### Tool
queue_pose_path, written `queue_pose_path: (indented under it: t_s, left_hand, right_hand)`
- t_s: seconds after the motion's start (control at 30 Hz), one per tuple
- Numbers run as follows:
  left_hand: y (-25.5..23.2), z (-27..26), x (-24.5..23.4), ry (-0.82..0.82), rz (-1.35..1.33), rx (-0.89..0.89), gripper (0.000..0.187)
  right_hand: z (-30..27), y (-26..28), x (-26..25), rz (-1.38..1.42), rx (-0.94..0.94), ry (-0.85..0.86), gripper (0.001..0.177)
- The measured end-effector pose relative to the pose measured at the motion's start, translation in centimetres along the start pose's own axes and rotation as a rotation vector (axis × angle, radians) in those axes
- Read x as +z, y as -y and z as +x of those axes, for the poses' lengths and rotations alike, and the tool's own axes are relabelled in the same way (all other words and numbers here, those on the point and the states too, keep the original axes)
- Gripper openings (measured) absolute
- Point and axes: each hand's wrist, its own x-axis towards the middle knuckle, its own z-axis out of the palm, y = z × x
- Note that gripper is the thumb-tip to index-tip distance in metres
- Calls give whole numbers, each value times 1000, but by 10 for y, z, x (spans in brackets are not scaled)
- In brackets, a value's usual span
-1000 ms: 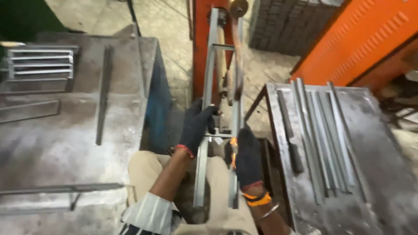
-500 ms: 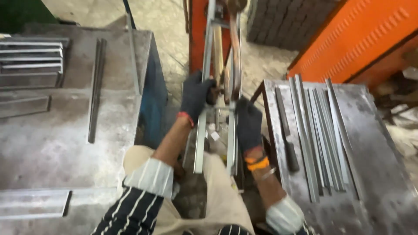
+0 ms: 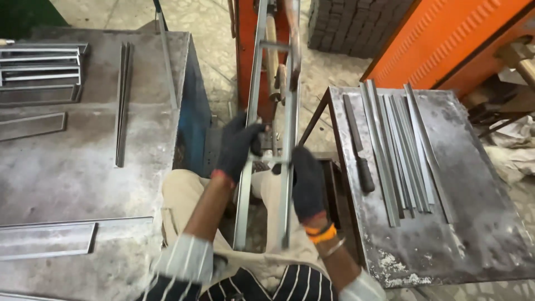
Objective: The person assembles rectangular frames from thin metal strips at a workbench, fitting corner joints together by hand and pressing the assembled frames in an orange bench press machine to secure the joints. Finished frames are stacked on the table, and at one point sparks fly as a frame is worked near the machine.
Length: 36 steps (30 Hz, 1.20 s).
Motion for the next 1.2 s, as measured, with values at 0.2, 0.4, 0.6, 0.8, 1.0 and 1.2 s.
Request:
queue_pose_path:
  t_s: [0.2,0.4,0.6,0.8,1.0,1.2]
  left_hand:
    - [9,-77,-12,29,-3,-87,25]
    - [1,-89,-9,-17,-10,-132,26]
    - [5,-92,-24,1,-13,-163,22]
    - [8,-95,-22,-13,-10,-213,20]
    - [-2,-81,-42,-75,9,-94,25]
    - [-20,-86,-67,-271,24,84,33]
  right_hand:
    - [-77,46,1,300,266,54,34]
    - [-94,92,14,192,259,120,35]
    - [-91,81,21,247,394,61,42]
    - [-102,83,14,41,338,68,41]
    - [-46,88,44,26,325,256,33]
    - [3,-1,74,-885,-404,579,32]
